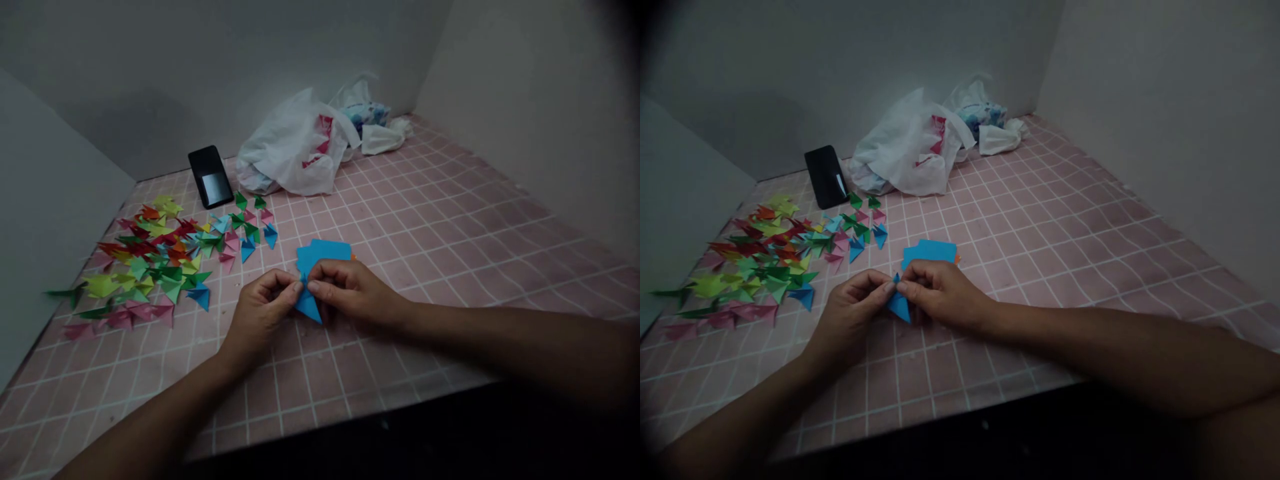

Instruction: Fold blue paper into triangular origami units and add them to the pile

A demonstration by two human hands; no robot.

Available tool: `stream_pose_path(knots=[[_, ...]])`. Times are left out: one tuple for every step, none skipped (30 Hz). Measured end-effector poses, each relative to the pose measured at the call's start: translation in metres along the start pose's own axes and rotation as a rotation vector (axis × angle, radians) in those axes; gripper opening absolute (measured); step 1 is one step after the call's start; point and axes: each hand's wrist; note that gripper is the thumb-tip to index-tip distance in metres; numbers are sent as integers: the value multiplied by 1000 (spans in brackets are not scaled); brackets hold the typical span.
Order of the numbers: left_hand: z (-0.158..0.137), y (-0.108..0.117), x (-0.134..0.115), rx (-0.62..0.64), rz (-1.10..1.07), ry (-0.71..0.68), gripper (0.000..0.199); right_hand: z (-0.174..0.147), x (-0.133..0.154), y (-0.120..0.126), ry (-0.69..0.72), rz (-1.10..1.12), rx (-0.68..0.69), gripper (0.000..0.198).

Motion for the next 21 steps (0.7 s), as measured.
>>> stream_pose_path(knots=[[0,0,0,26,20,3,17,0,0,1,2,13,-7,20],[0,0,0,61,33,12,18,0,1,1,-1,23,-14,20],[0,0,0,98,39,24,18,0,1,1,-9,27,-18,20],[0,0,-1,133,40,37,17,0,1,2,-19,26,-22,19],[0,-1,-2,158,34,46,17,1,2,2,-31,20,-27,18],[-1,-1,-3,176,23,52,17,1,2,2,-39,10,-35,17],[-1,-2,-3,186,9,57,16,1,2,2,-43,-2,-45,16],[-1,-2,-4,193,-3,63,16,1,2,2,-38,-13,-59,15],[0,-2,-4,198,-13,73,16,1,3,2,-30,-21,-73,14],[0,-1,-4,202,-23,85,16,1,4,2,-20,-26,-85,14],[0,-1,-4,203,-30,96,17,1,4,2,-15,-28,-94,14],[0,0,-3,203,-34,107,17,1,5,2,-16,-30,-99,14],[0,0,-3,201,-37,110,17,1,5,2,-24,-30,-99,14],[0,0,-2,197,-39,109,18,1,5,2,-36,-30,-95,14],[0,1,-2,191,-38,105,18,1,6,2,-49,-29,-91,15],[0,0,-1,178,-35,96,17,2,6,3,-58,-28,-87,15],[1,0,-1,164,-32,84,17,2,6,3,-62,-29,-83,15],[1,0,-1,150,-30,76,16,2,6,3,-59,-33,-84,15],[1,0,-1,143,-29,72,16,2,6,3,-49,-40,-90,15],[1,0,-2,142,-31,75,16,2,6,3,-30,-47,-103,14],[1,0,-2,148,-31,81,16,2,7,3,-8,-54,-121,14]])
Point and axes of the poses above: each hand's wrist, its own z-axis towards the middle knuckle, its own y-axis out of the back of the hand, x = y × z, and after that the axes turned 2 degrees about z, right-handed
